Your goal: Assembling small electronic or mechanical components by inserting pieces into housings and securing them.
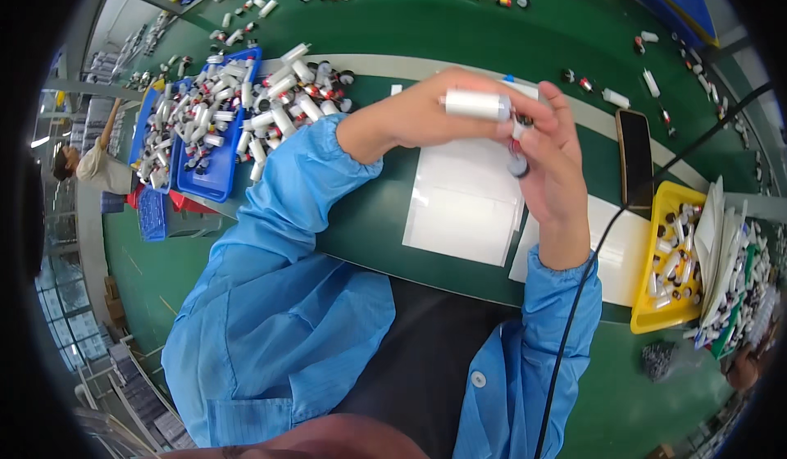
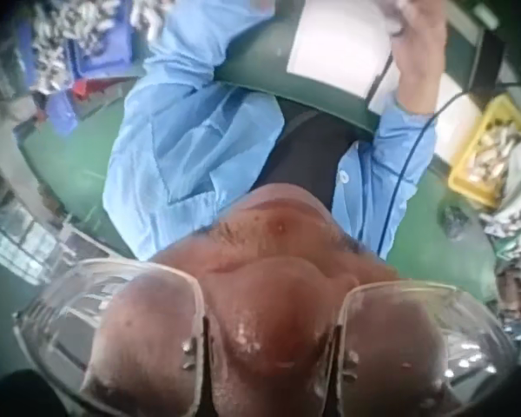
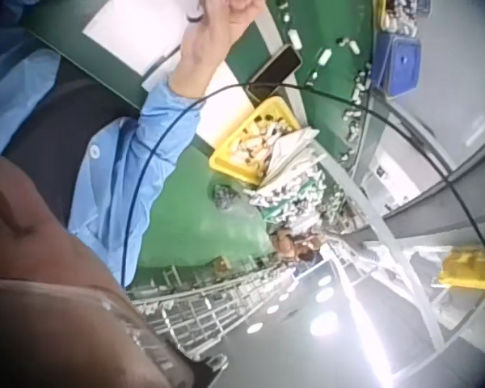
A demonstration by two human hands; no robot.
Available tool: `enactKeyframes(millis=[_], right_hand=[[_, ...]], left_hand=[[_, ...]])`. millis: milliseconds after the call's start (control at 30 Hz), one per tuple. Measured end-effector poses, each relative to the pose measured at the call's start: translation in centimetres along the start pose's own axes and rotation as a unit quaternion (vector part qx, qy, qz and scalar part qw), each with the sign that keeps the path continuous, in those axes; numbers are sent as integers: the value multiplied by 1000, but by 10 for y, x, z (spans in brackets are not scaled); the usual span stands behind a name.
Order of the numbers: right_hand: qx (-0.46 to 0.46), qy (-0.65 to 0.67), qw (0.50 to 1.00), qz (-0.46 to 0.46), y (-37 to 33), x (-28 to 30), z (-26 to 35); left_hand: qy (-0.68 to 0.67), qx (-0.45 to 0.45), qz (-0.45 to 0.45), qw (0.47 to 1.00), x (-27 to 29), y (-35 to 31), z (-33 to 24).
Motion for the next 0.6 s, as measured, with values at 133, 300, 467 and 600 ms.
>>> enactKeyframes(millis=[133,300,467,600], right_hand=[[-52,19,998,-14,8,4,-23],[-7,-124,986,-111,9,28,-16],[17,-174,978,-113,1,21,-14],[44,-274,958,-75,-8,4,-3]], left_hand=[[138,39,13,990,29,-4,-20],[490,188,-111,844,169,13,4],[704,158,-226,654,338,-12,63],[745,413,-86,516,439,-87,124]])
Point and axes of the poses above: each hand's wrist, its own y-axis towards the middle knuckle, its own x-axis out of the back of the hand, z = x × y, the point moved 7 cm from there along y, towards the middle knuckle, and after that the axes turned 6 degrees about y, right-handed, at the moved point
